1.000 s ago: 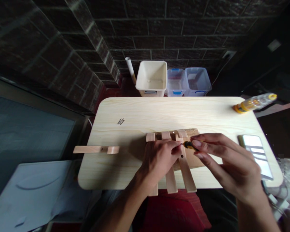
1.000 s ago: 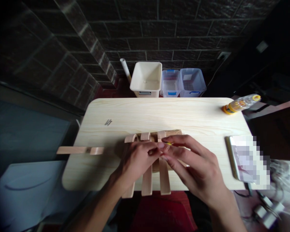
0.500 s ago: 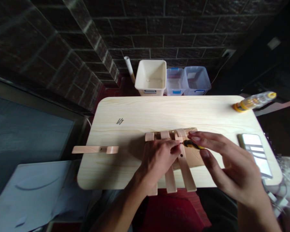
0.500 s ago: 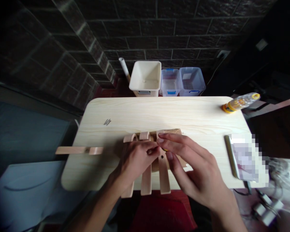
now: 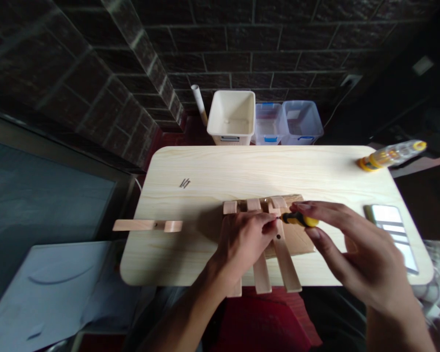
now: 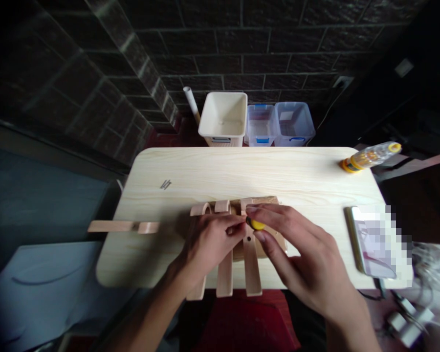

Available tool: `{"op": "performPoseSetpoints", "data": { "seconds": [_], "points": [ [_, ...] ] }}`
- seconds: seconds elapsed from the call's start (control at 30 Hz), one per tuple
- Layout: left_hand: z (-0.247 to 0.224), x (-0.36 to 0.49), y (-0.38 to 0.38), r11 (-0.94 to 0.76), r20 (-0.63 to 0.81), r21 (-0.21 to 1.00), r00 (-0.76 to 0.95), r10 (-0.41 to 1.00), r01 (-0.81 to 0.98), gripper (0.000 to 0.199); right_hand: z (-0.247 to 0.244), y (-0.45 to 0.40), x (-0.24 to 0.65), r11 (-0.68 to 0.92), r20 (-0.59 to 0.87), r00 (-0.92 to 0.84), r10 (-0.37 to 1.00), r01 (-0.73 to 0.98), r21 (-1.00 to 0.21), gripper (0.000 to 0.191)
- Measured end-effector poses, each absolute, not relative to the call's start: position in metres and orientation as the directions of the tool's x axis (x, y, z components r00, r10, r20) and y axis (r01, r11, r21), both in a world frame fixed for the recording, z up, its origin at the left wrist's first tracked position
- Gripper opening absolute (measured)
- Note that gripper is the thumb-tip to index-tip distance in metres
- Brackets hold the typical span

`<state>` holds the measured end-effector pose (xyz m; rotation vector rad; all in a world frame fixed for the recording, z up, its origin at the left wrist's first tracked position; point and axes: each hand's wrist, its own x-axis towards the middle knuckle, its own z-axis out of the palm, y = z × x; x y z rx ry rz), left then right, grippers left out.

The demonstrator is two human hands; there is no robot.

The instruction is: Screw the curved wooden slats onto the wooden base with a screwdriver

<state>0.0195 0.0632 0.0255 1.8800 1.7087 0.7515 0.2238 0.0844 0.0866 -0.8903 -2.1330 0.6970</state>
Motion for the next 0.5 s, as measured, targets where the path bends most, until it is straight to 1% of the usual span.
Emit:
{"op": "performPoseSetpoints", "data": {
  "seconds": [0.1, 0.27, 0.4, 0.5],
  "points": [
    [0.0248, 0.0194, 0.0629, -0.1, 0.078, 0.679, 0.064, 0.995, 0.728, 0.018, 0.0851, 0.0849, 0.2245, 0.619, 0.406, -0.502, 0.764, 0.39, -0.682, 0.041],
    [0.0249, 0.0194, 0.0627, -0.082, 0.039, 0.687, 0.076, 0.996, 0.722, 0.018, 0.0834, 0.0867, 0.2265, 0.64, 0.443, -0.478, 0.758, 0.42, -0.643, 0.041],
    [0.0266, 0.0195, 0.0629, -0.075, 0.028, 0.686, 0.077, 0.997, 0.724, 0.018, 0.0814, 0.0869, 0.2282, 0.638, 0.447, -0.471, 0.761, 0.417, -0.647, 0.039],
    [0.0281, 0.0194, 0.0629, -0.08, 0.036, 0.683, 0.075, 0.996, 0.726, 0.017, 0.08, 0.0868, 0.2274, 0.654, 0.455, -0.488, 0.745, 0.405, -0.639, 0.043]
  ]
}}
